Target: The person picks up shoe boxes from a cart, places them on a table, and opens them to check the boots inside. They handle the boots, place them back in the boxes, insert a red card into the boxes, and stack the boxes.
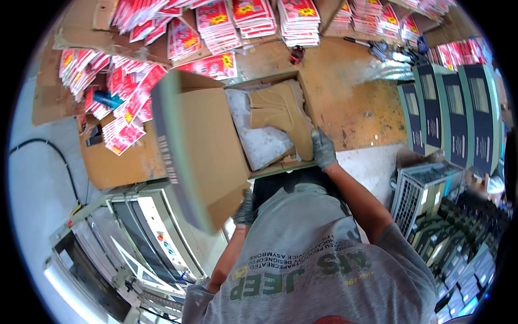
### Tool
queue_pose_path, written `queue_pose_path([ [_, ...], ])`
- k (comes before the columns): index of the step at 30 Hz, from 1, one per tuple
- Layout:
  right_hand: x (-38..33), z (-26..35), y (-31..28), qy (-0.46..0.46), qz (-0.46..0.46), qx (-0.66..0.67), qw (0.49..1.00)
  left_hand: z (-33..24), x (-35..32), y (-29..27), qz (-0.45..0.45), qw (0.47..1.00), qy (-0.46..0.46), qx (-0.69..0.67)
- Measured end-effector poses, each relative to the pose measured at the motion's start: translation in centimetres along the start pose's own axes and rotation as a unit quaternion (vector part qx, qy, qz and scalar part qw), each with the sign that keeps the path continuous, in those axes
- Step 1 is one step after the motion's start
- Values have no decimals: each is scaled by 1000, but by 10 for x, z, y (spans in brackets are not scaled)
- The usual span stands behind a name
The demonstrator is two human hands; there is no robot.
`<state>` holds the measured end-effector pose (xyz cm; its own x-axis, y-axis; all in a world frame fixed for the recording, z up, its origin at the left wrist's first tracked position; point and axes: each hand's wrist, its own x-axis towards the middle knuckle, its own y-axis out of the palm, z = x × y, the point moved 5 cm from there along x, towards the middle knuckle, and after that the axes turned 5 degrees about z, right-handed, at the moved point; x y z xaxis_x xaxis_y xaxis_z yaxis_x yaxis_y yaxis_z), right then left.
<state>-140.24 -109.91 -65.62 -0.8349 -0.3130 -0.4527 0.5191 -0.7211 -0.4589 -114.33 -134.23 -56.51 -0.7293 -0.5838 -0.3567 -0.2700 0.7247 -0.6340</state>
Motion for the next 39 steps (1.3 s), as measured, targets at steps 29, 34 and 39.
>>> queue_pose_path([
  [29, 38, 108, 90, -109, 62, -77, 989, 132, 100, -95, -291, 818, -159, -469],
  [34, 51, 96, 70, -229, 56, -114, 965, 132, 114, -87, -240, 815, -134, -510],
  [39, 50, 117, 50, -133, 212, -144, 957, 167, 113, -86, -202, 831, -140, -498],
])
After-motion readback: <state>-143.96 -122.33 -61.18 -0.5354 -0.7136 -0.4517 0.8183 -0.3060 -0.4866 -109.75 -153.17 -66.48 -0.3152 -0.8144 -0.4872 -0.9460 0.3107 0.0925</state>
